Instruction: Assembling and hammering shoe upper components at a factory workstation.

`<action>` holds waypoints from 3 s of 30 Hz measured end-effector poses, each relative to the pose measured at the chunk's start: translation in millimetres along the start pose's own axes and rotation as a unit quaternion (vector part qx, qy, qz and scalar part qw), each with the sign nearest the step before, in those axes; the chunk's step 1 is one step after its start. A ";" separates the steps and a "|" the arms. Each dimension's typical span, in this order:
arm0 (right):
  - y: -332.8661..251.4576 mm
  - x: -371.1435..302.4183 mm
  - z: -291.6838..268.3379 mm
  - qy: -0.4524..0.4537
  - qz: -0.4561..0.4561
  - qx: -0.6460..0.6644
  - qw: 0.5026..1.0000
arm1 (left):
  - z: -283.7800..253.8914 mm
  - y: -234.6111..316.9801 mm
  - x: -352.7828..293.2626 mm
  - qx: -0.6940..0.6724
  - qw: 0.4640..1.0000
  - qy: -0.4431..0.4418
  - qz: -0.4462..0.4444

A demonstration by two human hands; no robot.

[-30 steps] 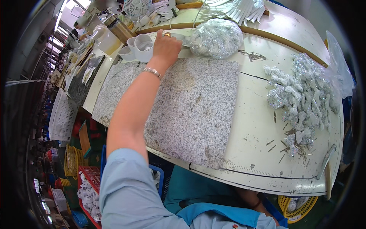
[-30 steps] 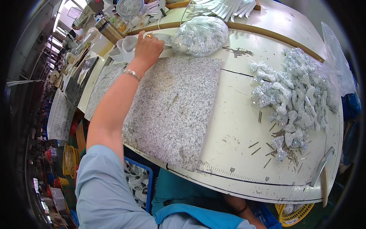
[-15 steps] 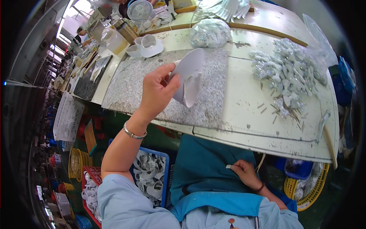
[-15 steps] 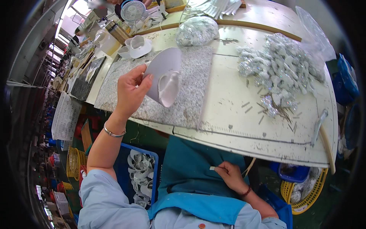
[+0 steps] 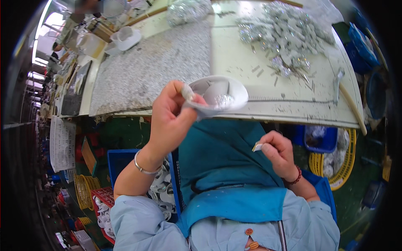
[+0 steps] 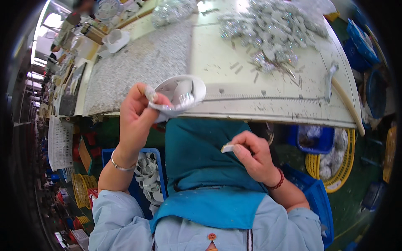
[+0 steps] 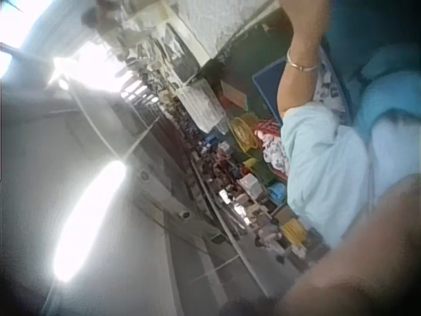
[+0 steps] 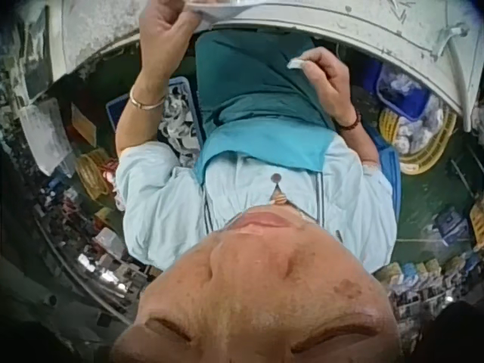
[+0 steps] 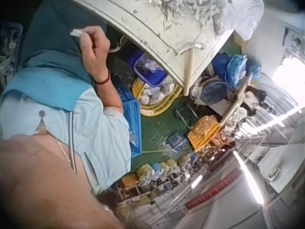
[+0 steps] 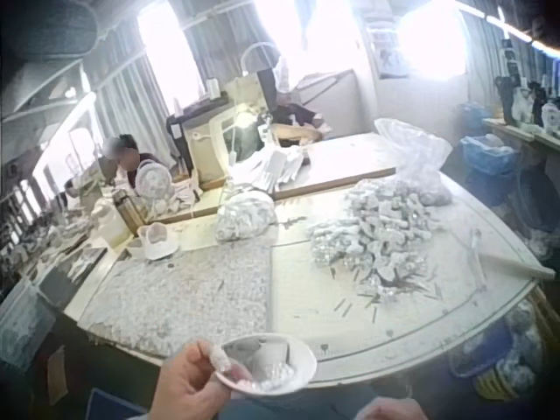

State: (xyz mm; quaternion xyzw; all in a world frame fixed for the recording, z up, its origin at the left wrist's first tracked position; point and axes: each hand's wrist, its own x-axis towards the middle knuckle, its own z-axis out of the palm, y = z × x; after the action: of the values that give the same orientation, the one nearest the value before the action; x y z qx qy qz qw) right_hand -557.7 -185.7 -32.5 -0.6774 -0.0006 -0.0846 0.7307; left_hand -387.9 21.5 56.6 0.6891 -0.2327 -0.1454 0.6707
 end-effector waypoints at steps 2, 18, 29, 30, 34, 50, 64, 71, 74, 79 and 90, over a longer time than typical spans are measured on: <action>-12.0 4.4 -2.0 -0.017 -0.035 -0.011 0.999 | 4.7 -9.5 -20.1 -0.019 0.997 -0.071 -0.012; -1.7 7.7 14.3 -0.049 0.061 -0.064 0.995 | 27.1 -73.2 -60.3 -0.215 0.939 -0.097 -0.251; 15.4 8.8 20.0 -0.047 0.122 -0.039 0.991 | 29.5 -87.1 -76.3 -0.231 0.916 -0.097 -0.314; 15.1 9.0 20.5 -0.051 0.124 -0.042 0.990 | 29.1 -88.9 -77.1 -0.231 0.916 -0.095 -0.314; 14.7 9.6 22.1 -0.067 0.132 -0.058 0.987 | 28.3 -90.4 -78.7 -0.251 0.913 -0.087 -0.309; 14.2 9.1 28.5 -0.066 0.098 -0.100 0.988 | 29.7 -87.9 -80.7 -0.222 0.933 -0.111 -0.262; 20.8 1.9 31.2 -0.026 0.025 -0.183 0.982 | 30.5 -97.7 -85.5 -0.196 0.937 -0.108 -0.270; 22.6 2.1 29.5 -0.036 -0.109 -0.341 0.933 | 30.1 -99.5 -89.0 -0.176 0.941 -0.103 -0.271; 23.7 1.0 28.7 -0.044 -0.122 -0.377 0.917 | 30.2 -101.2 -90.6 -0.175 0.941 -0.097 -0.272; 25.1 -0.7 27.1 -0.067 -0.118 -0.378 0.916 | 29.1 -104.7 -92.2 -0.172 0.941 -0.102 -0.275; 15.0 2.0 21.6 -0.101 -0.051 -0.331 0.937 | 26.3 -104.4 -93.9 -0.175 0.939 -0.103 -0.279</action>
State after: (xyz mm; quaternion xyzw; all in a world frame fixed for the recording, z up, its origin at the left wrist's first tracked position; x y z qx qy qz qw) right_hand -551.4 -163.5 -45.3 -0.8852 -0.0810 -0.0481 0.4555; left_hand -468.1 46.6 -58.9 0.5792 -0.0697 -0.4352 0.6858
